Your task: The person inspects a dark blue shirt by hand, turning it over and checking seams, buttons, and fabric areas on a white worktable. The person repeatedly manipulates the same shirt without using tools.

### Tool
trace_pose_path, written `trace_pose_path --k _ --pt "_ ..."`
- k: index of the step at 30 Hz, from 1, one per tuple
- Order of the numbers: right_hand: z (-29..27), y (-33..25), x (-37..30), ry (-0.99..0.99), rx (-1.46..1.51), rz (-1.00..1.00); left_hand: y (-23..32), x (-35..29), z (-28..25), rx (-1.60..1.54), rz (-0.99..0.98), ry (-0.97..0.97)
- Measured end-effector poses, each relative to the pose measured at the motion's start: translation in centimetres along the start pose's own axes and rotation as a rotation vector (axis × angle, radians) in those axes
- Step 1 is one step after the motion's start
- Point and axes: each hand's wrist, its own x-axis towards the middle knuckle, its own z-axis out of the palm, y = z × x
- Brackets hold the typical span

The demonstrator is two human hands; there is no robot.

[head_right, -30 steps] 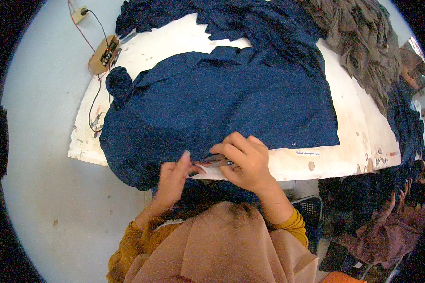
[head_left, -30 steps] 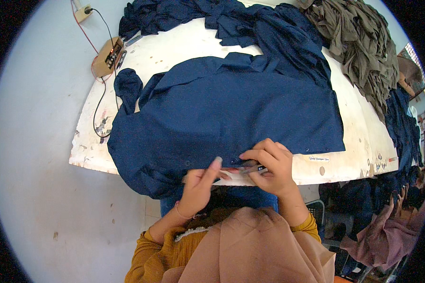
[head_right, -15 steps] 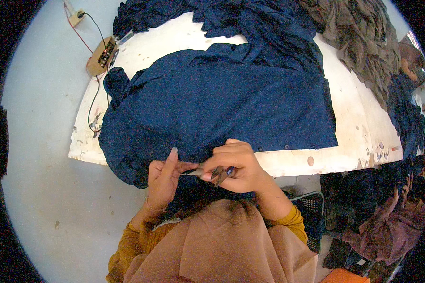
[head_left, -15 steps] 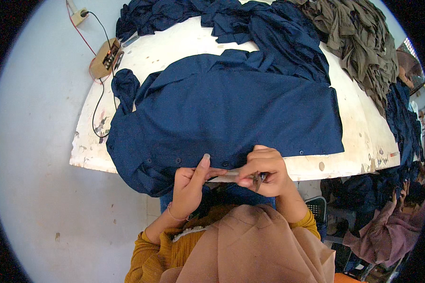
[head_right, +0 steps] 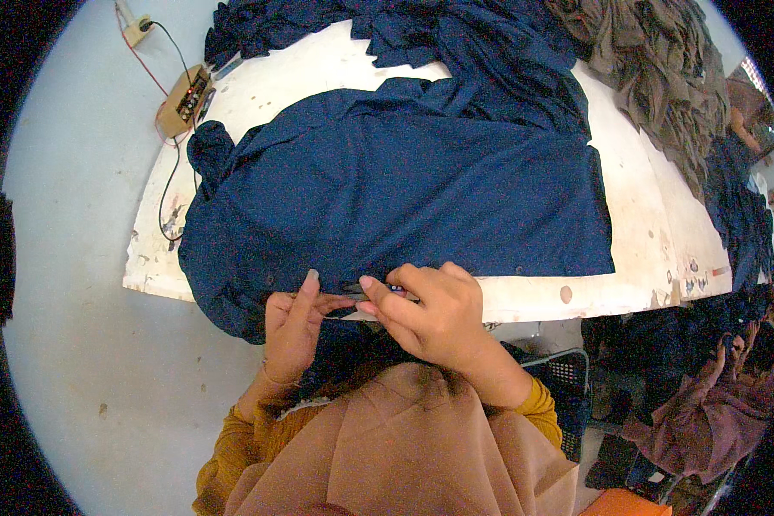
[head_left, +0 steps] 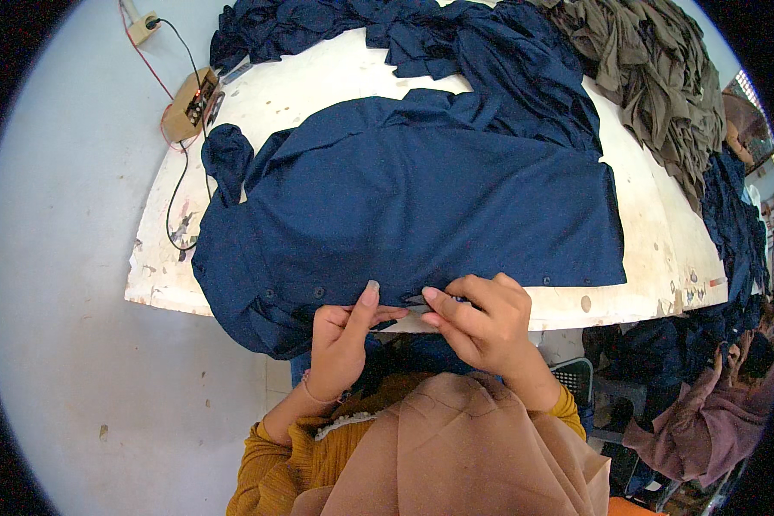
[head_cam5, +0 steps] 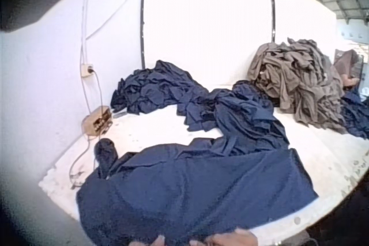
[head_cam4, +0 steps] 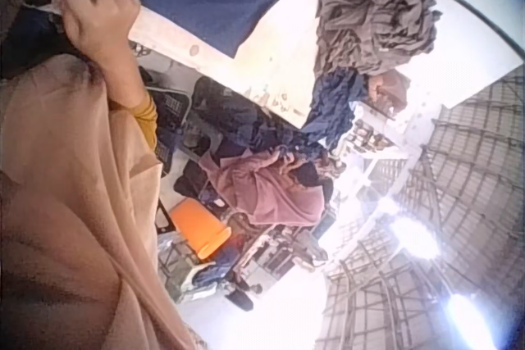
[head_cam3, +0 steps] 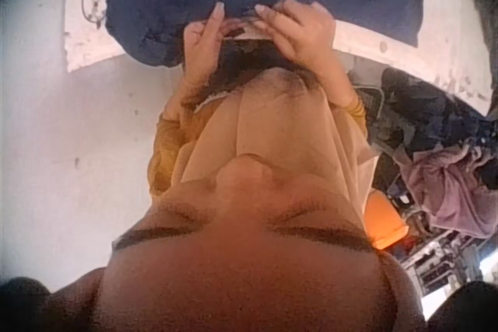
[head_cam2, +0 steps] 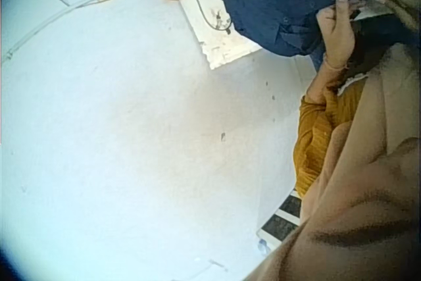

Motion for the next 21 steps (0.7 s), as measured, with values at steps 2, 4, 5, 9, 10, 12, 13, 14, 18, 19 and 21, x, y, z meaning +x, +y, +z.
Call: trace_pose_path --k 2,4,5,9,10,12,13,14,18,19,21 --pt "-0.2 -0.4 0.1 0.005 -0.033 0.031 -0.2 -0.1 0.0 -0.010 0.019 0.003" --pt "-0.2 -0.5 0.2 0.007 -0.044 0.056 -0.4 -0.1 -0.1 0.004 0.029 0.003" --pt "-0.1 -0.5 0.2 0.006 -0.037 0.063 -0.5 -0.1 -0.1 0.010 0.034 0.003" --pt "-0.1 -0.7 0.5 0.012 -0.067 0.046 0.0 -0.1 0.3 0.033 0.029 0.034" --pt "-0.1 -0.8 0.6 0.015 -0.079 0.037 0.5 -0.1 0.9 0.038 0.011 0.068" --pt "0.0 -0.9 0.6 0.022 -0.100 0.020 0.8 0.0 1.2 0.040 -0.009 0.101" --pt "0.0 -0.8 0.6 0.022 -0.113 0.007 0.6 0.0 1.1 0.037 -0.013 0.100" --pt "0.1 -0.7 0.4 0.023 -0.126 -0.006 0.5 0.0 1.0 0.034 -0.016 0.099" --pt "-0.1 -0.4 0.1 -0.001 -0.157 -0.031 0.2 0.0 0.2 0.002 -0.002 0.020" --pt "-0.1 -0.2 0.0 0.008 -0.130 -0.018 0.4 0.0 0.5 0.004 -0.014 0.055" --pt "0.0 0.4 0.1 0.025 -0.080 0.010 0.5 0.0 0.6 0.011 -0.021 0.071"
